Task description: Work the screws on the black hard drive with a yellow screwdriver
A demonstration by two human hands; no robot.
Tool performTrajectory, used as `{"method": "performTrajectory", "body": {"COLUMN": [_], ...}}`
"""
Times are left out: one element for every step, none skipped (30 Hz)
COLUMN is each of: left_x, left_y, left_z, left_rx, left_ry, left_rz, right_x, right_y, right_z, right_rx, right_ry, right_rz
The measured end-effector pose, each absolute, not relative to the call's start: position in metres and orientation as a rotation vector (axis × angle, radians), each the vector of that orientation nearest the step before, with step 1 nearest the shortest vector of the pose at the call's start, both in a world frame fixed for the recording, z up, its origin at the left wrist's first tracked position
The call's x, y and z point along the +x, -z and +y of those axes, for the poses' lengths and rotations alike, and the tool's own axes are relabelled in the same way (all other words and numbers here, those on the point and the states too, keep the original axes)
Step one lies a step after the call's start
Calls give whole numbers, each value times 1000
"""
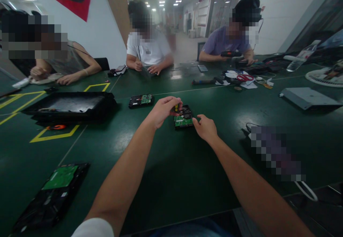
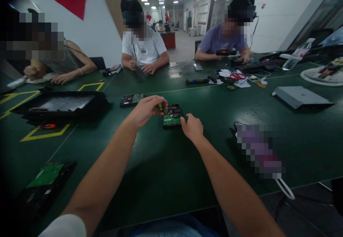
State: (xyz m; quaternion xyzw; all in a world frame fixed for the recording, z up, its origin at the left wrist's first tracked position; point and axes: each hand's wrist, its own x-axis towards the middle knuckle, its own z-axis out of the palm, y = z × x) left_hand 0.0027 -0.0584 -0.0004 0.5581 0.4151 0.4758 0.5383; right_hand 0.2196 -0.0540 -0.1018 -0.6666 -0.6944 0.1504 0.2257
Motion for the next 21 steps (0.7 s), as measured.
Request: {"method": "performTrajectory", "body": {"left_x": [2, 2, 2, 2, 1, 1, 1, 1, 1, 1, 1, 1, 1, 1, 1, 1, 1, 1, 0, 0, -1], "left_y": [0, -1, -2, -2, -3, -4, -4, -5, -5, -5, -6, -5, -5, -5, -5, -5, -5, -5, -5, -5, -4], "left_z": [-59, -59, -59, -59, -60, -60, -60, -60, -61, -61, -61, -61, -61, -61, -61, -61, -61, -61, -60, -60, -59], "left_rx": [1366, 1404, 1437, 1462, 1478, 1483, 1475, 1456, 1427, 1389, 1348, 1308, 1272, 1243, 1222, 1211, 1214, 1229, 1256, 1290, 1328], "left_ry": [-1139, -1144, -1143, -1136, -1128, -1120, -1117, -1120, -1126, -1132, -1137, -1139, -1143, -1147, -1152, -1156, -1159, -1160, -1161, -1164, -1168], "left_rz": [1025, 1063, 1095, 1115, 1125, 1126, 1123, 1120, 1115, 1105, 1087, 1063, 1039, 1018, 1003, 996, 997, 1004, 1012, 1022, 1032], "right_x": [219, 218, 218, 217, 217, 216, 216, 215, 215, 214, 214, 214, 214, 214, 214, 214, 214, 214, 214, 214, 214], "right_y": [102, 101, 101, 100, 99, 99, 99, 99, 99, 99, 99, 99, 99, 99, 99, 99, 99, 100, 100, 100, 101], "right_z": [-54, -55, -55, -56, -56, -57, -57, -57, -58, -58, -58, -58, -57, -57, -57, -57, -57, -57, -57, -56, -56], "right_rx": [-1834, -1822, -1804, -1786, -1773, -1765, -1760, -1757, -1757, -1762, -1766, -1770, -1773, -1774, -1774, -1769, -1760, -1754, -1749, -1747, -1748], "right_ry": [-435, -457, -472, -474, -463, -444, -425, -411, -405, -409, -418, -428, -437, -445, -449, -452, -455, -460, -466, -471, -474], "right_rz": [-1940, -1962, -1982, -2001, -2018, -2031, -2042, -2049, -2051, -2048, -2041, -2035, -2028, -2021, -2017, -2015, -2013, -2011, -2009, -2007, -2005]}}
